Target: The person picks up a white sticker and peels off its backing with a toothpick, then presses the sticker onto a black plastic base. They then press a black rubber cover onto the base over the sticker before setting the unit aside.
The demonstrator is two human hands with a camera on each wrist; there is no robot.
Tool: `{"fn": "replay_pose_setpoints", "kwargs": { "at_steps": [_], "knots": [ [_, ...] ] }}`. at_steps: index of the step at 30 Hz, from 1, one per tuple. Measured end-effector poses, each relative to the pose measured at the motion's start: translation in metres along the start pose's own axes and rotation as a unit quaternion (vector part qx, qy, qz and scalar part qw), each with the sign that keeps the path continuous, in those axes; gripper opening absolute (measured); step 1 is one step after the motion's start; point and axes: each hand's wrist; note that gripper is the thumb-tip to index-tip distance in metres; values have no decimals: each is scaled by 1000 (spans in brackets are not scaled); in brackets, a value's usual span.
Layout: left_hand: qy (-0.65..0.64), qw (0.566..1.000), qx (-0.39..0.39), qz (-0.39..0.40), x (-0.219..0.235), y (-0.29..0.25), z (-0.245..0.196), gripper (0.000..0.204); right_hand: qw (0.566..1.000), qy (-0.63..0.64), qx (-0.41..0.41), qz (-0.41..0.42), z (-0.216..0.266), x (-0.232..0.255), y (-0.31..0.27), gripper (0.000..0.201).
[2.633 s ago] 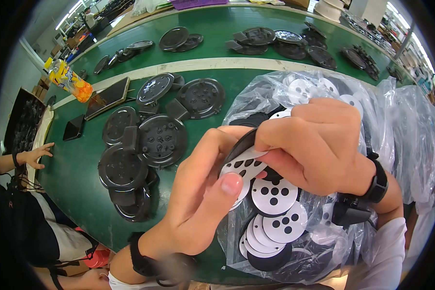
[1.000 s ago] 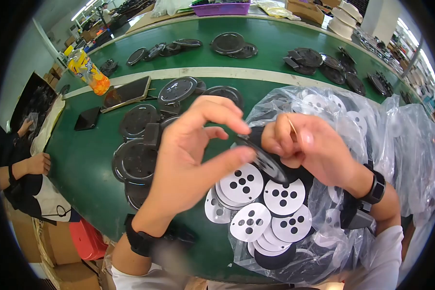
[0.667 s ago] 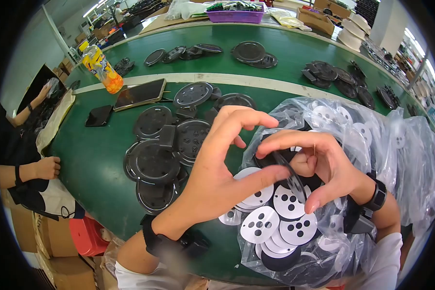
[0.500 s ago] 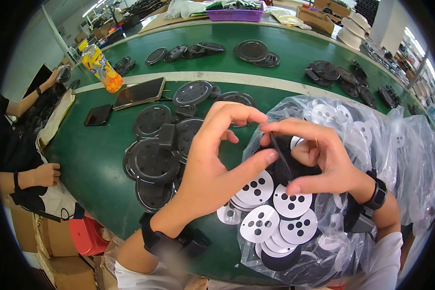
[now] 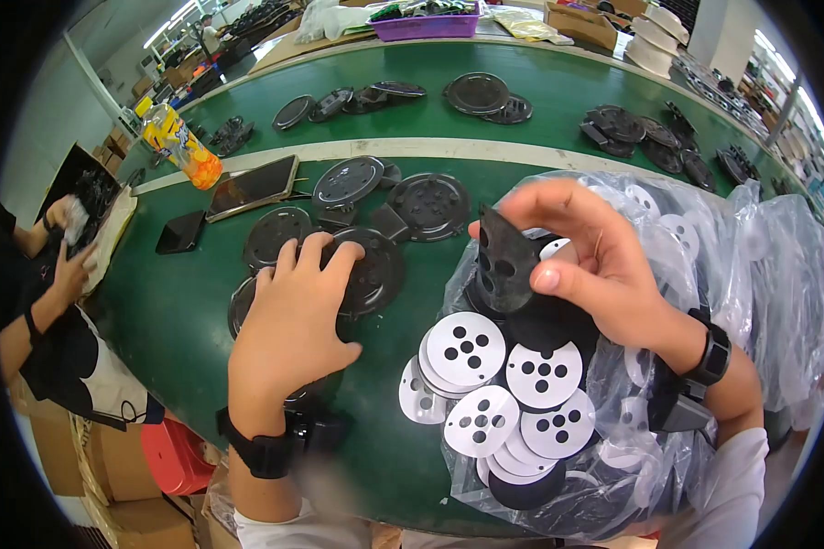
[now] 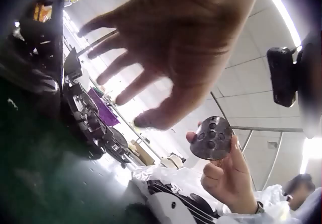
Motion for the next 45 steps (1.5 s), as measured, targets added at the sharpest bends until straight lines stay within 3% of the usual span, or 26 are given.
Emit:
{"fn": "replay_pose_setpoints", "kwargs": {
  "at_steps": [1, 3, 6, 9, 12, 13, 14, 15, 17, 18, 21, 30, 33, 35, 45],
  "knots": [
    [16, 998, 24, 61, 0, -1, 1, 55, 1000, 8, -2, 10, -1, 2, 0, 37],
    [-13, 998, 33, 56, -1, 3, 2, 53, 999, -33, -3, 19, 0, 4, 0, 34],
    [-21, 999, -19, 30, -10, 11, 5, 47, 1000, 24, 14, 13, 2, 0, 1, 33],
    [-85, 993, -40, 73, -2, 19, -3, 40, 997, 61, -14, 36, 9, 1, 0, 32],
    [-137, 981, 0, 139, 17, 18, -15, 26, 1000, 5, 22, 11, 9, 1, -1, 31],
    [-294, 953, -48, 55, 13, 17, -14, 18, 999, -18, 47, 8, 7, 1, 0, 30],
    [-441, 892, -94, -30, 10, 17, -13, 12, 996, -43, 73, 4, 5, 2, 0, 29],
    [-442, 891, -96, -30, 6, 18, -16, 12, 996, -44, 72, 4, 5, 3, 0, 29],
    [-667, 732, -63, -120, -2, 22, -30, 19, 977, -169, 130, 8, 4, 4, 0, 26],
    [-716, 684, -64, -122, -6, 22, -35, 30, 965, -218, 146, 0, 4, 4, 2, 25],
    [-752, 648, -57, -108, -12, 19, -46, 32, 963, -235, 130, -22, 2, 3, 0, 25],
    [-748, 652, -77, -102, -16, 11, -62, 41, 951, -277, 124, -62, 6, 5, 1, 25],
    [-761, 637, -77, -94, -17, 10, -62, 37, 953, -275, 114, -63, 5, 5, 2, 24],
    [-750, 653, -75, -79, -18, 9, -61, 32, 954, -274, 108, -59, 5, 5, 2, 24],
    [-751, 652, -67, -78, -16, 9, -70, 20, 945, -299, 119, -63, 6, 5, 1, 23]
  ]
}}
Point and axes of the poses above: each hand's wrist, its own y-axis towards the middle knuckle, its own x-axis out of the back of the hand, z = x × y, and after that the axes turned 7 degrees about z, right-handed
